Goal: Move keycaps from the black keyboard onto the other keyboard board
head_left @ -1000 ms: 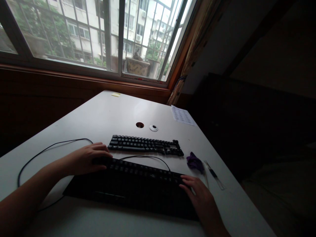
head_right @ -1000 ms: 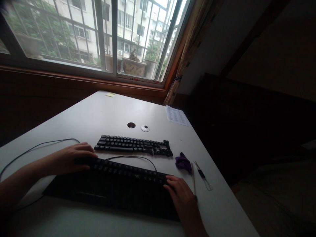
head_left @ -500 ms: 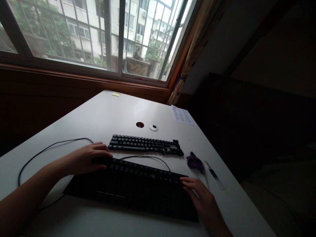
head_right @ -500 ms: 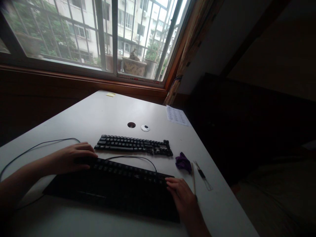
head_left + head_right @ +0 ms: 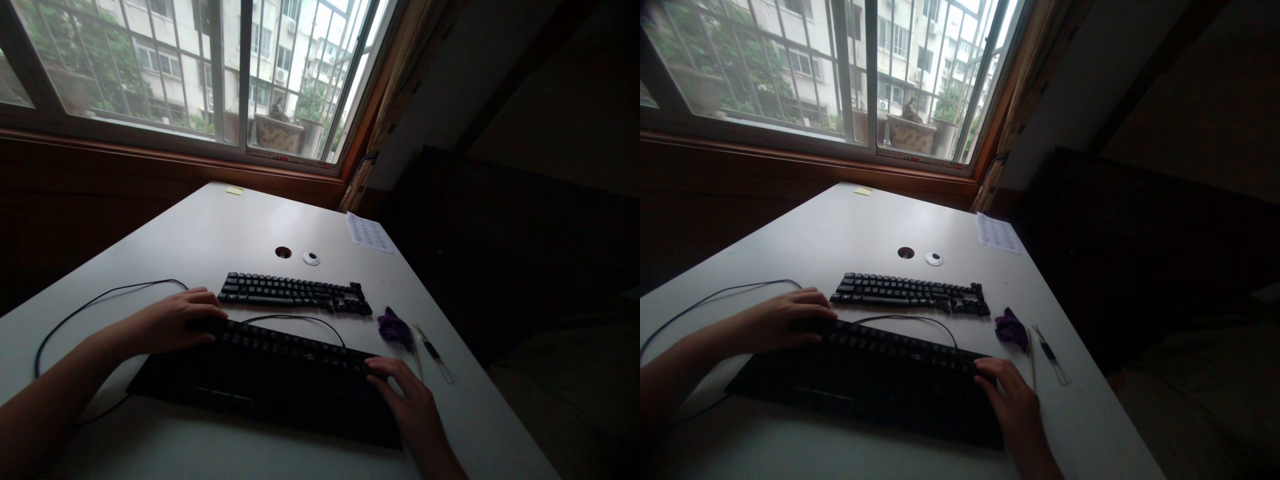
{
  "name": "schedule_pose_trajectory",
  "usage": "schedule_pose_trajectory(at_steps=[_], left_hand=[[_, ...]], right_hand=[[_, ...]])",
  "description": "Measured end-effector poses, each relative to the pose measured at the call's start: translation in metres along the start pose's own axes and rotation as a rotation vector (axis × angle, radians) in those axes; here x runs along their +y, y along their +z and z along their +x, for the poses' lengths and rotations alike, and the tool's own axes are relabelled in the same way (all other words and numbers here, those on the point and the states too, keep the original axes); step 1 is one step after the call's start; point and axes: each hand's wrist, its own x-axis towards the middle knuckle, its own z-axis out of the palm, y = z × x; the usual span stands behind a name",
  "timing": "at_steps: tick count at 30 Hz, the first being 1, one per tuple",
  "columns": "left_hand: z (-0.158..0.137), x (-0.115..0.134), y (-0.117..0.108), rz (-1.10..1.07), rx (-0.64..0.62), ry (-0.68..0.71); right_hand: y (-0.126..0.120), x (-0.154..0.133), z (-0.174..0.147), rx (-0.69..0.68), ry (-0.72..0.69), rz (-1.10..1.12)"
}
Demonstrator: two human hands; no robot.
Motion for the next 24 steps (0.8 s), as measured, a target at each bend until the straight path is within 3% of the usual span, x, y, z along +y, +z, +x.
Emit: schedule_pose_trajectory(at_steps=[10,24], left_hand=[[0.0012,0.0014,-0.0016,-0.004,0.013,0.000],[0.0009,0.0026,-0.0021,-0.009,0.008,-0.018]], right_hand=[[-0.0036,0.0034,0.0034,-0.038,-0.170,-0.014],[-0.0060,-0.0044,0.0030,-0.032,-0.216,-0.075]])
